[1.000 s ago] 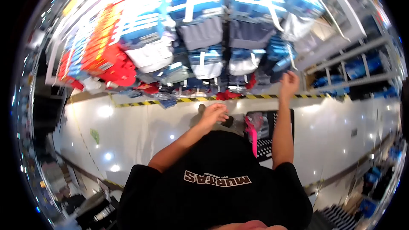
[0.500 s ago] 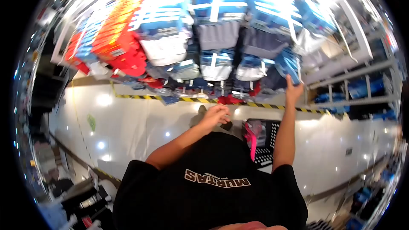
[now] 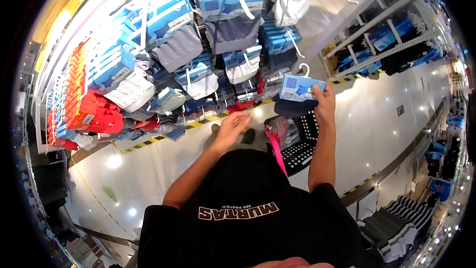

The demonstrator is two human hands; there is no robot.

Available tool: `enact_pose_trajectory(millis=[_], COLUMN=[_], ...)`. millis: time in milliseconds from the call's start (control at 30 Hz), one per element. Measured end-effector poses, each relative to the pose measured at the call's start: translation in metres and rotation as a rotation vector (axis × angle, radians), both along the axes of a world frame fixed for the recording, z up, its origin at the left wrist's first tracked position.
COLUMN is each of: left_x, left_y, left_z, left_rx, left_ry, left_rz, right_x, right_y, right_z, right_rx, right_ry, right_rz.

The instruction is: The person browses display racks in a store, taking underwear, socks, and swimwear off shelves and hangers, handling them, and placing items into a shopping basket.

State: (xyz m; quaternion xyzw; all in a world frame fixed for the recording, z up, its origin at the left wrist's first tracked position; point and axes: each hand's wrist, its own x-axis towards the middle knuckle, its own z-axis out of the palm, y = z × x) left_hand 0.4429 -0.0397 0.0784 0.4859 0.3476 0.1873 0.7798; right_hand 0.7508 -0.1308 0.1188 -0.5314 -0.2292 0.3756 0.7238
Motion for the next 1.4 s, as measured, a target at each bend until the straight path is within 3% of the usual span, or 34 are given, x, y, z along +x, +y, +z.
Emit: enact_pose_trajectory(millis=[167, 267, 333, 367, 467, 600, 700, 833, 933, 1067, 1167, 1267, 1400], left_x=[0.036, 0.032, 0.036, 0.035, 0.030, 0.029, 0.029, 0.027, 0.023, 0.015, 0.017, 0.020, 0.026], left_y=[-0.010, -0.006, -0.014, -0.016, -0.013, -0.008, -0.009, -0.012, -0.010, -0.006, -0.006, -0.012, -0.023], left_z=[0.028, 0.008, 0.027, 0.029, 0.030, 0.045, 0.046, 0.038, 0.033, 0.027, 0.033, 0.021, 0.010], left_rx=[0.348, 0.116, -0.001, -0.041, -0.124, -0.238, -0.321, -0.311, -0.294, -0.282, -0.289, -0.276, -0.191], left_ry=[-0.015, -0.092, -0.166, -0.191, -0.158, -0.075, -0.101, -0.115, -0.111, -0.084, -0.079, -0.101, -0.166], left_rz=[-0.052, -0.251, -0.079, -0.026, 0.039, 0.127, 0.180, 0.142, 0.161, 0.228, 0.279, 0.258, 0.142], right_x=[-0.052, -0.077, -0.090, -0.095, -0.104, -0.137, -0.143, -0.141, -0.133, -0.121, -0.119, -0.121, -0.127], right_y=[-0.005, 0.001, 0.000, -0.002, -0.016, -0.015, -0.013, -0.009, -0.011, -0.007, -0.006, -0.006, -0.008], right_z=[0.004, -0.003, -0.006, -0.015, -0.029, 0.032, 0.031, 0.004, -0.021, -0.012, 0.007, -0.007, -0.023], right_rx=[0.078, 0.049, 0.012, -0.045, -0.211, -0.172, -0.199, -0.182, -0.354, -0.186, -0.136, -0.149, -0.258], right_ry=[0.342, 0.425, 0.409, 0.336, -0.220, -0.610, -0.698, -0.635, -0.359, 0.255, 0.330, 0.222, -0.286], right_rz=[0.044, -0.033, -0.071, -0.089, 0.119, 0.217, 0.226, 0.115, 0.052, -0.033, -0.055, -0.043, -0.024])
